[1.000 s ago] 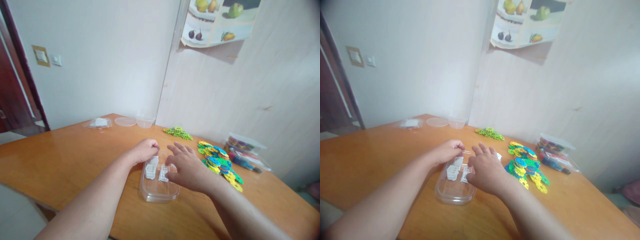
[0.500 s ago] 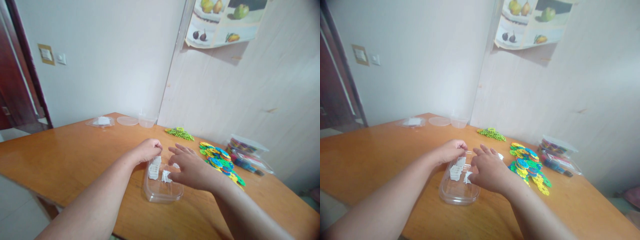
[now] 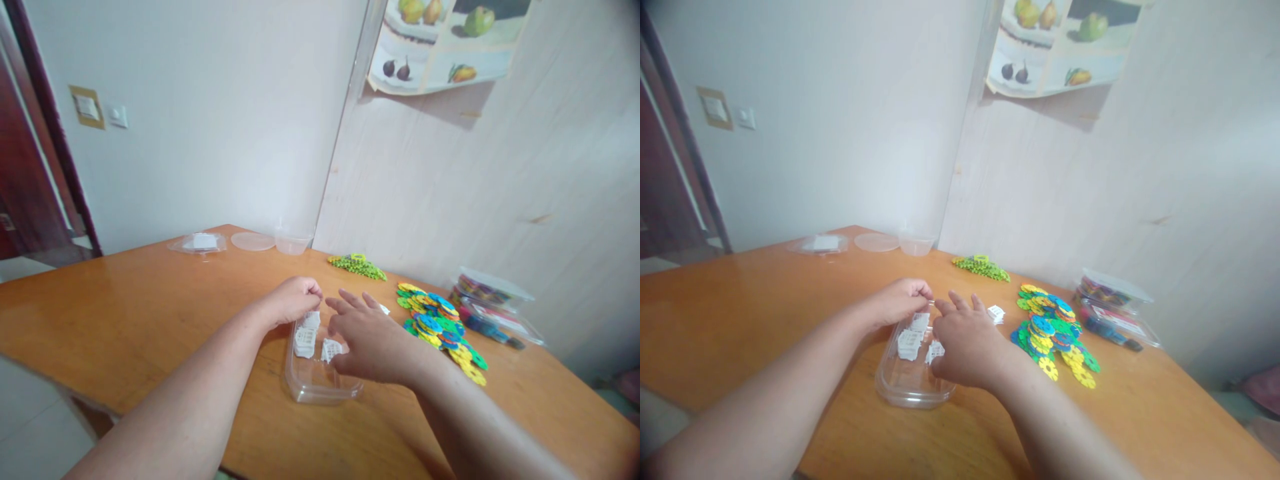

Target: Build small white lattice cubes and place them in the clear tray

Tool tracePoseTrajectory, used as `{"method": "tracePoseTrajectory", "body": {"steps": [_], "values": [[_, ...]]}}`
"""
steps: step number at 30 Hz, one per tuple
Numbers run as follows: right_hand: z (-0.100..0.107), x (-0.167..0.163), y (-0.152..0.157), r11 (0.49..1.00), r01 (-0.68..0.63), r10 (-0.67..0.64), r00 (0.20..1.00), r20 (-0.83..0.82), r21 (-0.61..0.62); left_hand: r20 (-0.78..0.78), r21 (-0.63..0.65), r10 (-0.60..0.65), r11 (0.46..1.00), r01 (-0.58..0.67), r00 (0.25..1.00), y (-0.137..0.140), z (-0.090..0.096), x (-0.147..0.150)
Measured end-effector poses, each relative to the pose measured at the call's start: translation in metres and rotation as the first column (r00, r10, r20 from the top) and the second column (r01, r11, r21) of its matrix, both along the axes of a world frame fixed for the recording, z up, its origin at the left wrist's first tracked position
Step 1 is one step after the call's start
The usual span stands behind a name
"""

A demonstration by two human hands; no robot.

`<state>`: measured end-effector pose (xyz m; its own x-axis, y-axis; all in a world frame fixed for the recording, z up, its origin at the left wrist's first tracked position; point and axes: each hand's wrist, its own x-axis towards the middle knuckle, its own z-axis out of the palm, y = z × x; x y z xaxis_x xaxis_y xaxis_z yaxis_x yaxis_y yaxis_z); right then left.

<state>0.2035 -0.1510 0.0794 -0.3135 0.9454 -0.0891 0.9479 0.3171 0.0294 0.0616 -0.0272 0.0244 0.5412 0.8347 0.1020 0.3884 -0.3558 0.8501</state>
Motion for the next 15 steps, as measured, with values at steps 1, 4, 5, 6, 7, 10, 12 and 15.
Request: {"method": "tracePoseTrajectory", "body": {"steps": [1,4,5,6,7,10,12,15], "values": [[0.000,-0.001,0.000,1.000,0.006,-0.006,1.000,0.012,0.001,-0.003,0.006,0.000,1.000,0.000,1.000,0.000,0.000,0.000],[0.000,-0.001,-0.001,0.999,-0.008,0.007,1.000,0.021,0.038,-0.004,0.022,-0.013,1.000,0.013,1.000,0.002,-0.001,0.000],[0.001,0.000,-0.001,0.998,-0.019,0.018,1.000,0.016,0.065,0.000,0.025,-0.018,1.000,0.018,1.000,0.002,-0.001,-0.001],[0.002,0.001,-0.002,0.995,-0.023,0.022,1.000,0.009,0.097,0.006,0.026,-0.021,0.999,0.021,1.000,0.003,-0.001,-0.001],[0.003,0.002,-0.003,0.991,-0.013,0.014,1.000,-0.004,0.134,0.012,0.026,-0.023,0.999,0.023,1.000,0.004,-0.002,-0.001],[0.007,0.004,-0.005,0.963,0.084,-0.072,0.996,-0.059,0.256,0.008,0.033,-0.035,0.999,0.035,0.999,0.007,-0.004,-0.001],[0.009,0.006,-0.006,0.947,0.129,-0.109,0.990,-0.085,0.295,-0.011,0.050,-0.042,0.998,0.042,0.999,0.009,-0.005,-0.001],[0.011,0.007,-0.007,0.971,0.112,-0.102,0.993,-0.059,0.210,-0.034,0.080,-0.035,0.996,0.037,0.999,0.011,-0.006,-0.001]]}}
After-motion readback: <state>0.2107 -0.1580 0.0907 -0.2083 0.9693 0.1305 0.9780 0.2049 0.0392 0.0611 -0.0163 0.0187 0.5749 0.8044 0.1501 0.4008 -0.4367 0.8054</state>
